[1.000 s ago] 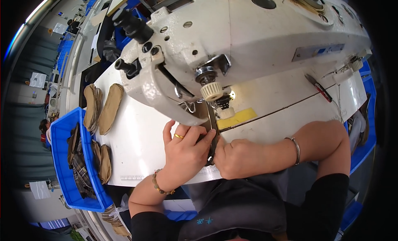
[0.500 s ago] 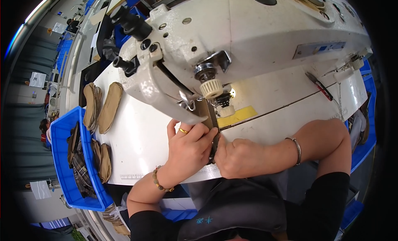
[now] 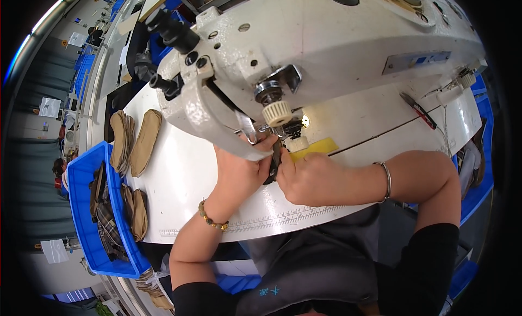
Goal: Sewing fabric components of shoes using an industrial sewing machine.
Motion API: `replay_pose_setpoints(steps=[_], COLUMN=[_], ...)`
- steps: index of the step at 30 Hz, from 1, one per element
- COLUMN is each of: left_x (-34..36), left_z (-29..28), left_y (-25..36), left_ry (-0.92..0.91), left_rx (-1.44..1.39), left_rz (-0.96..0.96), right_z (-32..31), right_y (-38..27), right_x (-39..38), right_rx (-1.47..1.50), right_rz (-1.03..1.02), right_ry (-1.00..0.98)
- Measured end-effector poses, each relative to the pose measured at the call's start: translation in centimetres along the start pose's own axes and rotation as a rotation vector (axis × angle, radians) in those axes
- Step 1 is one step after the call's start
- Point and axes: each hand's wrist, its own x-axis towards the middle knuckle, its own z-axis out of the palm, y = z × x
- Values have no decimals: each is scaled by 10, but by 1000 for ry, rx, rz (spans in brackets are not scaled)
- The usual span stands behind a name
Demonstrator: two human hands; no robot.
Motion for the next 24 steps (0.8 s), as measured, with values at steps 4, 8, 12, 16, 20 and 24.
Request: replay_pose_setpoints(steps=[4, 8, 12, 16, 20, 24], left_x=[0, 0, -6, -20, -21, -23], left_z=[1, -12, -39, -38, -33, -31], left_y=[-2, 12, 31, 37, 38, 38], left_ry=[-67, -77, -106, -142, -97, -42], left_rx=[54, 176, 122, 287, 296, 300], left_rz=[-55, 2, -60, 31, 6, -19], right_z=[0, -1, -2, -4, -9, -9], right_y=[3, 5, 4, 4, 0, 1], right_x=[1, 2, 1, 1, 0, 0], right_rx=[29, 46, 82, 73, 83, 65], right_rz=[22, 31, 53, 30, 17, 12], right_ry=[11, 3, 23, -10, -37, -15])
